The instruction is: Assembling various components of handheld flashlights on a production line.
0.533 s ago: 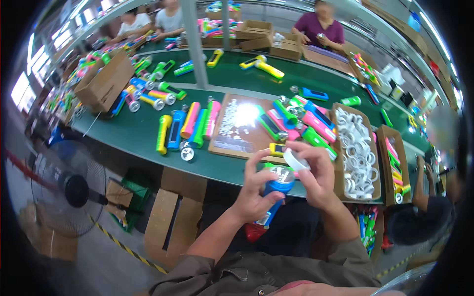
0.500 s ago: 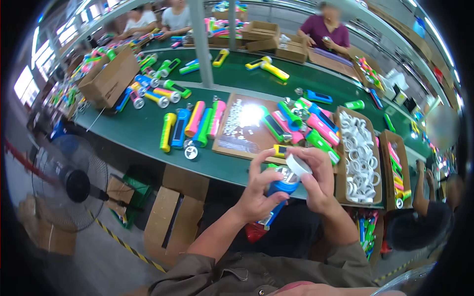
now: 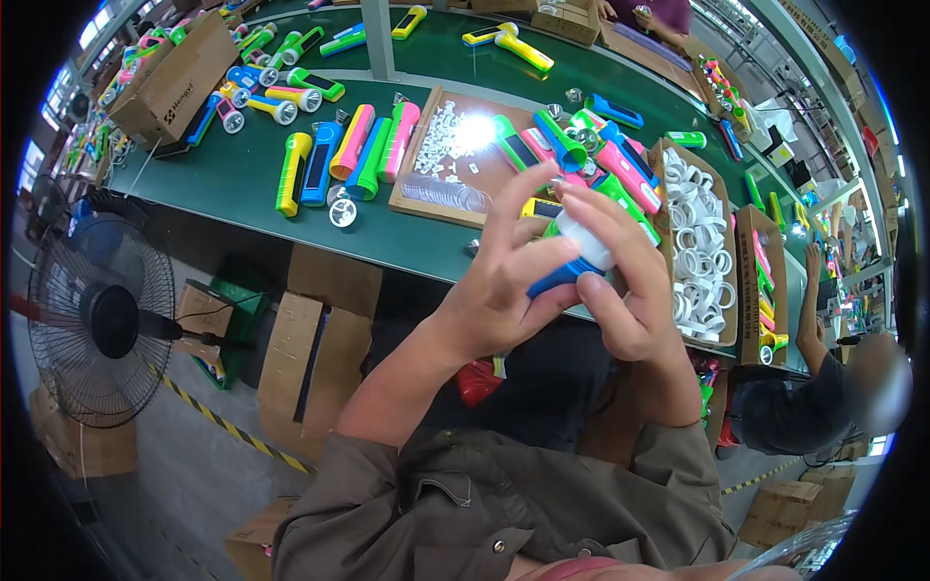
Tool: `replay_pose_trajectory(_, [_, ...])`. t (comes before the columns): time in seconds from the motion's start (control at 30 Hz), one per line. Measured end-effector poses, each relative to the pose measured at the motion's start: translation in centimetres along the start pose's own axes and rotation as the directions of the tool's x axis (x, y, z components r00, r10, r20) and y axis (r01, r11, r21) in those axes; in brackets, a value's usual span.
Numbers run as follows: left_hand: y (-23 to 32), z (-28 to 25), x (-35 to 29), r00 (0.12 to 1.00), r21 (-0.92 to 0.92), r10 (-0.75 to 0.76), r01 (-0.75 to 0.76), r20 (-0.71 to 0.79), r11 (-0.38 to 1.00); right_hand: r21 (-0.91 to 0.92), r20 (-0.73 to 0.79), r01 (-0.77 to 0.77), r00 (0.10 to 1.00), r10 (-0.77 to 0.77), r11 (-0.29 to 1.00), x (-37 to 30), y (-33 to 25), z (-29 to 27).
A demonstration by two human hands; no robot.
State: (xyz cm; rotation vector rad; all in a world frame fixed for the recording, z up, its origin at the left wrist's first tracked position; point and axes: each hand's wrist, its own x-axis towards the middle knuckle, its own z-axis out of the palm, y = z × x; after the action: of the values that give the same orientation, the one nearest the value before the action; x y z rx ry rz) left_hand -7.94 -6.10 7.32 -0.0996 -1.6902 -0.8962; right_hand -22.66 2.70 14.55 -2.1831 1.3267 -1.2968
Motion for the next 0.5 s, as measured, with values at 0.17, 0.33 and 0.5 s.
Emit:
replay_pose_trajectory(0.17, [-0.2, 0.4, -0.7, 0.993, 0.083, -0.019, 0.028, -0.117, 0.996, -0.132, 0.051, 0.095, 0.995, -0.089, 0.987, 0.2, -1.2, -0.2])
replay_pose_trajectory(0.33, [2.5, 1.0, 0.5, 0.895, 0.023, -0.441, 0.443, -0.063, 0.896, -0.234, 0.102, 0.178, 0.982, -0.158, 0.956, -0.2, -0.5, -0.6])
replay_pose_trajectory(0.5, [2.0, 1.1, 0.4, 0.744, 0.092, -0.662, 0.656, 0.094, 0.749, -0.155, 0.018, 0.062, 0.998, -0.06, 0.986, -0.4, 0.7, 0.0])
